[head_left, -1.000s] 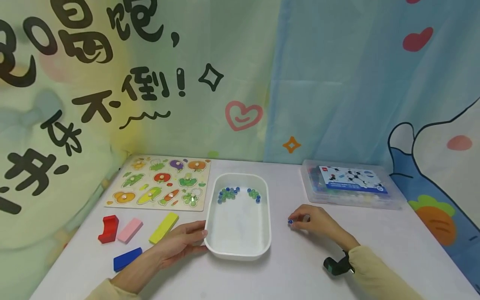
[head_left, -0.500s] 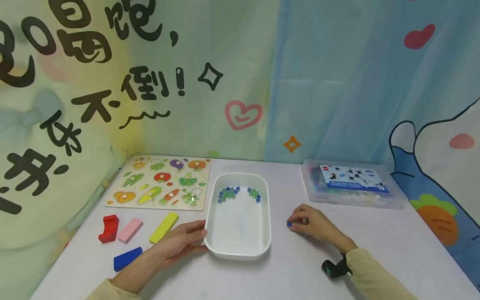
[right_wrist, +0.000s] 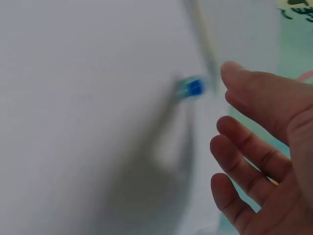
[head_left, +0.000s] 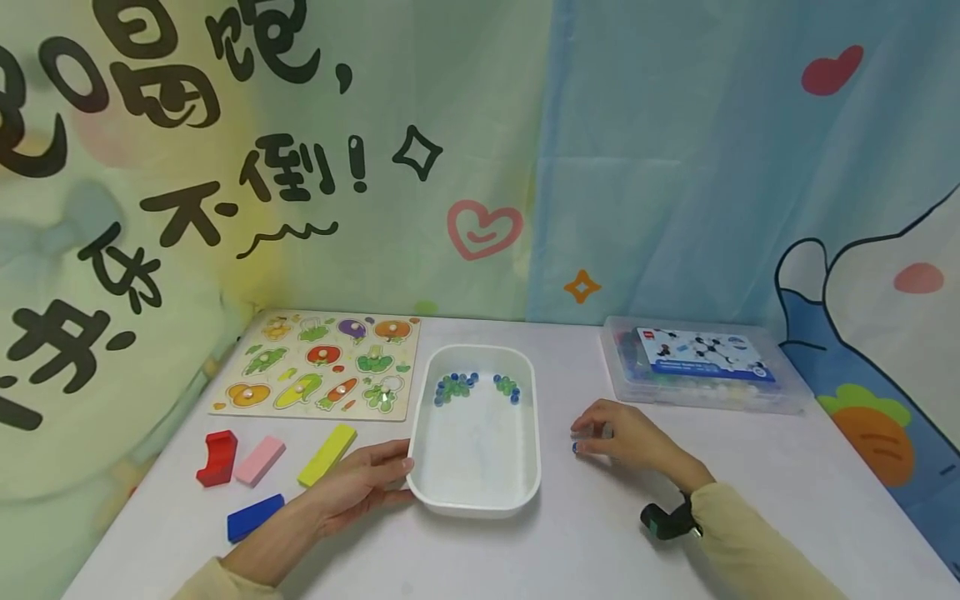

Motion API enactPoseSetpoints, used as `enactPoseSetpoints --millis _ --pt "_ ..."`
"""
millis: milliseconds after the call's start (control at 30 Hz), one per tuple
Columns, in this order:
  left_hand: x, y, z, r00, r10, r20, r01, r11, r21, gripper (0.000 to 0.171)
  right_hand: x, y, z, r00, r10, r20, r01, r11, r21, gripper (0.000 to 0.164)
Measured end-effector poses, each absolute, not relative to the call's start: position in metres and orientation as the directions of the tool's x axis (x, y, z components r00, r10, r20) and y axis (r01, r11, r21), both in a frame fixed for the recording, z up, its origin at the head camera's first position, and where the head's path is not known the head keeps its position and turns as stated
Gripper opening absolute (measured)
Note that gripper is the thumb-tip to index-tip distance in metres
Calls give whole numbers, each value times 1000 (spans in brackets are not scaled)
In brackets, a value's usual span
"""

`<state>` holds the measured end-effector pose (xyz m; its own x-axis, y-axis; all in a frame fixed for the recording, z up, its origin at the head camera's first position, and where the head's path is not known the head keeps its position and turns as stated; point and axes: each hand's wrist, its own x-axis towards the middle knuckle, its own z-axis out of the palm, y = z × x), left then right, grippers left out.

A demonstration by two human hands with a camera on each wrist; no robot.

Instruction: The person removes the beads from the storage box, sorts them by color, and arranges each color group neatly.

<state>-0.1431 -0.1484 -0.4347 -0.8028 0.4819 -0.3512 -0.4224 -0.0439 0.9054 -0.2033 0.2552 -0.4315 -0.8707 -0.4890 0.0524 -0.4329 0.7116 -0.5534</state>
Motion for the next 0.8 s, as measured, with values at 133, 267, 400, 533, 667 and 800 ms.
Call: enactPoseSetpoints --millis 133,267,400,533,667,800 --pt "-142 -150 -435 -802 480 -356 -427 -44 903 68 -214 238 -409 -868 -489 83 -447 700 -557 24" --pt "-142 -151 -434 -803 477 -356 -429 -48 902 66 -228 207 -379 -854 -506 119 -480 680 -554 25" --pt "-142 -153 -435 -804 478 -352 -429 -58 901 67 -240 167 -359 -835 -537 120 -499 647 -576 26" --pt "-143 -153 -436 -803 482 -349 -431 -66 900 68 -252 128 -357 -819 -569 77 -495 632 -596 26" --pt "-144 -152 -437 -803 489 -341 -426 -71 902 68 -264 96 -370 -809 -588 -7 -485 674 -558 25" --pt "-144 -151 -437 -798 502 -332 -423 -75 903 67 -272 77 -386 -787 -615 -54 -507 694 -511 21"
